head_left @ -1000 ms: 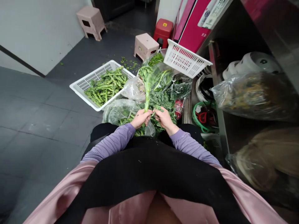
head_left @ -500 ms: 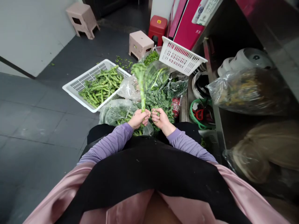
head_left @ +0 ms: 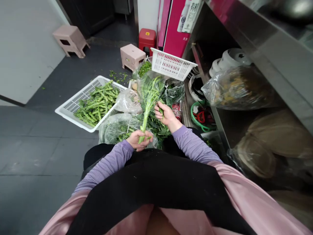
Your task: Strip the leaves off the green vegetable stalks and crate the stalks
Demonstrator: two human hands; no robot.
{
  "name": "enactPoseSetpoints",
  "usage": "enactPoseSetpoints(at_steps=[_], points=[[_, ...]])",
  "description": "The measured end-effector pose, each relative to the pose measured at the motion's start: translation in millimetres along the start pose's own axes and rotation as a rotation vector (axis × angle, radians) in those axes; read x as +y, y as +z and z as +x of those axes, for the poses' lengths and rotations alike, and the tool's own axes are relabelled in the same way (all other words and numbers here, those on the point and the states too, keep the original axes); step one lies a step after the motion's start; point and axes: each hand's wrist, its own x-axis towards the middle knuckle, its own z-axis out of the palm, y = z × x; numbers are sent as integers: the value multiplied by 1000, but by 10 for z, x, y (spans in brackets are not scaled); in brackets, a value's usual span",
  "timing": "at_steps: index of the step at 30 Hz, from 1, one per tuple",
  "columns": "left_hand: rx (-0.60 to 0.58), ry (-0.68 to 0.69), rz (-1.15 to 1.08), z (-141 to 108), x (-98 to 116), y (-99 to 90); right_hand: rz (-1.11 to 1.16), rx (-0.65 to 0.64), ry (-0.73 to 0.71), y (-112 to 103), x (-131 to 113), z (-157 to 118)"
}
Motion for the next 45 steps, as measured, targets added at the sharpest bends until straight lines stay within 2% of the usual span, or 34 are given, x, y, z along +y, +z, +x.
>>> enactPoseSetpoints(at_steps=[5,9,11,13,14,16,18,19,21,23,25,29,34,36,38,40,42,43,45], points=[[53,-82,34,-25,14,12,-94,105,-74,63,-24,22],[53,-1,35,-15,-7,-29,-152,149,-96,62,-32,61],[90,48,61,23,-21,-32,-236,261,-223,45,-2,37],[159,55,75,93,-20,-36,-375,398,-407,22,73,-39],[221,58,58,137,-7,-44,-464,427,-475,11,126,-94],[374,96,-9,233,48,-77,-632,391,-525,-14,239,-212],[478,147,-29,322,130,-123,-679,352,-484,-51,319,-303],[490,173,-1,360,172,-140,-639,351,-435,-81,334,-327],[480,235,105,425,237,-150,-473,325,-267,-168,315,-333],[497,311,201,479,267,-123,-293,228,-58,-274,268,-312],[538,356,270,526,266,-76,-182,159,62,-360,243,-304],[582,392,372,602,222,-33,-174,202,31,-380,321,-359],[603,444,357,634,188,-74,-195,262,4,-285,504,-427],[592,437,319,621,173,-70,-152,240,36,-245,563,-453],[527,358,240,592,137,-50,-112,185,134,-213,560,-497],[426,220,148,542,73,-29,-95,136,214,-219,446,-563],[371,111,119,461,-17,-23,-105,152,159,-306,219,-652],[403,86,133,407,-66,-29,-126,198,73,-389,83,-707],[573,82,181,271,-153,-72,-235,349,-87,-640,-165,-841]])
